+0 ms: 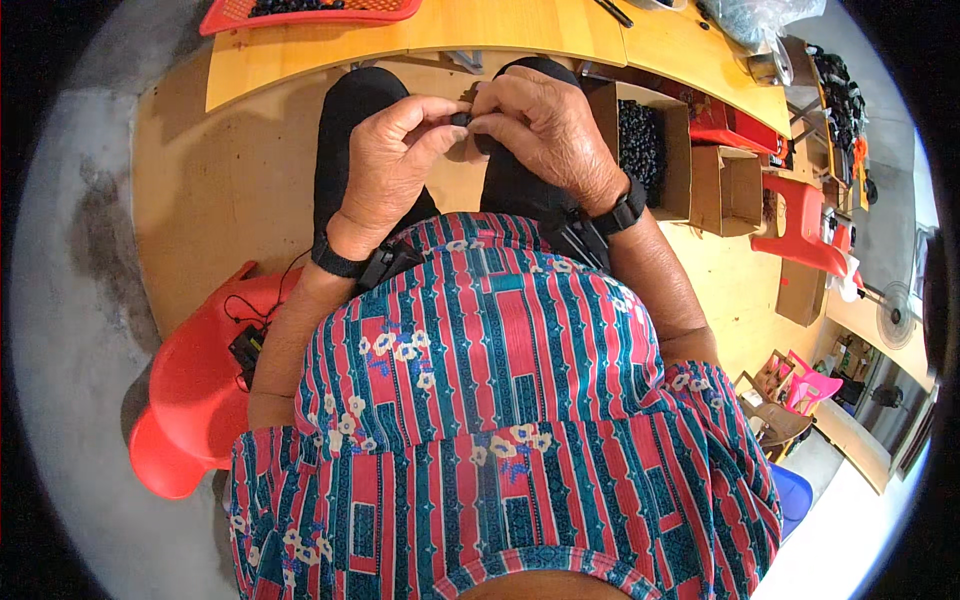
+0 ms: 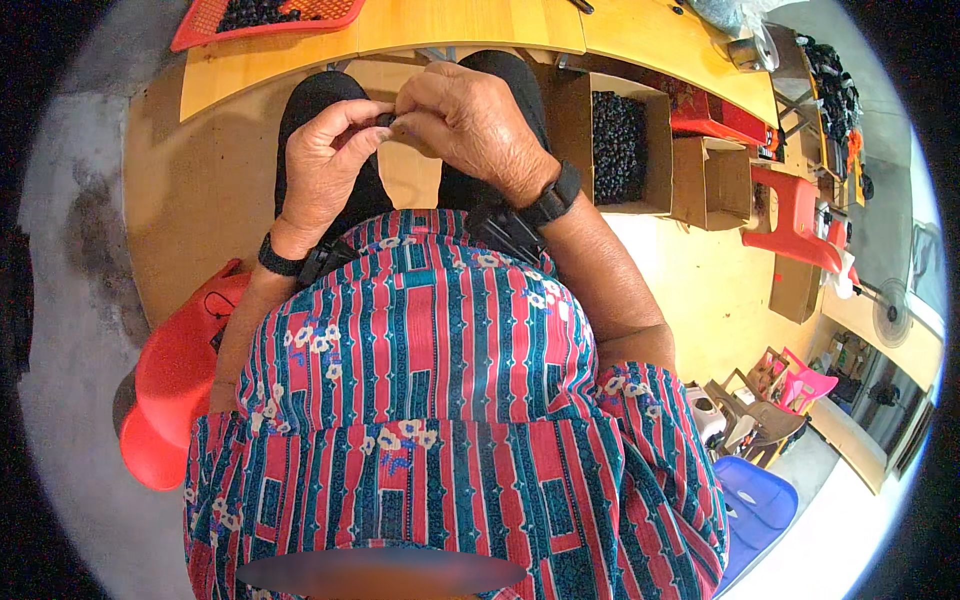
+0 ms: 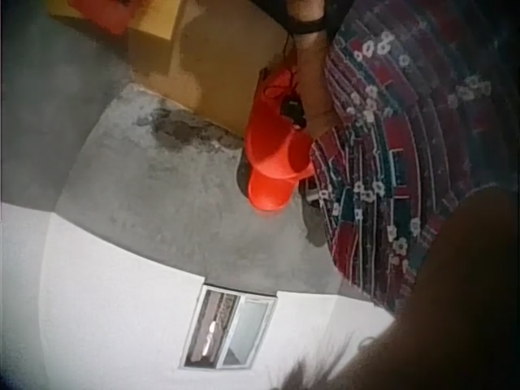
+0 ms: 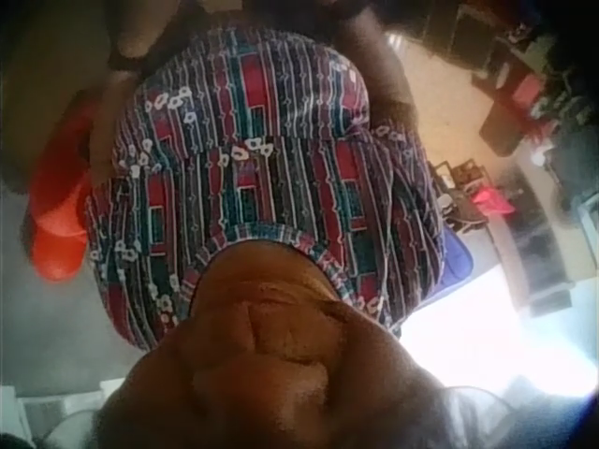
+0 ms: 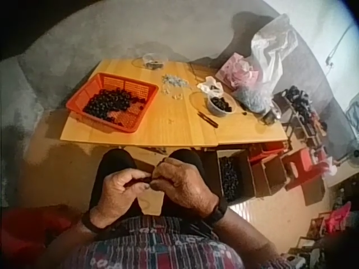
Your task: The person assembles small black plastic components by hand.
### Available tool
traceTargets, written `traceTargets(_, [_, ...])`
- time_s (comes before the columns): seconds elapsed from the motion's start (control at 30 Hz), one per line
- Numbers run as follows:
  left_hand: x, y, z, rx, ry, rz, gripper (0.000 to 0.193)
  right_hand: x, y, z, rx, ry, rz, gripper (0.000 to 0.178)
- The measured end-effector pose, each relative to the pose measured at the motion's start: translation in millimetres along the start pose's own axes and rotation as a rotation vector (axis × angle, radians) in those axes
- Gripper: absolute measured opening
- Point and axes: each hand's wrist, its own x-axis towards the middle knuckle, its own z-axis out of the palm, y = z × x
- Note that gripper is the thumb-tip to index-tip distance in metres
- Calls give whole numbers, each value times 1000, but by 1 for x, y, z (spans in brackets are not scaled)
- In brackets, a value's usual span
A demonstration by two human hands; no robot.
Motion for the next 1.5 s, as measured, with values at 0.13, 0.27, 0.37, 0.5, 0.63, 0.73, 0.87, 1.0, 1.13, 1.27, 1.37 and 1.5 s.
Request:
traceTargets(0.13, [0,-1,3,-80,-14,-46,18,-4,4,1,197,-52,182,15])
traceTargets(0.27, [-4,-10,7,-317,-10,-108,20,-13,11,3,499,32,567,17])
traceTargets(0.37, [-6,-9,7,-496,20,-187,18,-21,22,15,869,152,726,20])
traceTargets(0.5, [-8,-21,4,-553,-10,-238,23,-26,18,20,938,144,796,20])
traceTargets(0.63, [-10,-25,4,-638,-26,-286,23,-28,10,19,1066,29,772,24])
traceTargets(0.73, [-10,-24,7,-663,-35,-295,23,-29,6,23,1077,-61,709,29])
traceTargets(0.87, [-12,-25,6,-686,-48,-309,23,-30,6,29,1211,-8,715,31])
traceTargets(1.0, [-13,-25,7,-695,-37,-328,22,-32,8,30,1249,50,663,27])
traceTargets(1.13, [-14,-26,7,-695,-33,-325,23,-31,9,31,1305,118,650,19])
traceTargets(1.27, [-15,-25,7,-717,-35,-320,23,-34,12,30,1347,123,656,15])
traceTargets(1.37, [-14,-26,6,-697,-46,-330,24,-39,20,38,1437,139,615,19])
traceTargets(1.5, [-15,-24,7,-691,-21,-340,24,-40,19,42,1527,173,628,25])
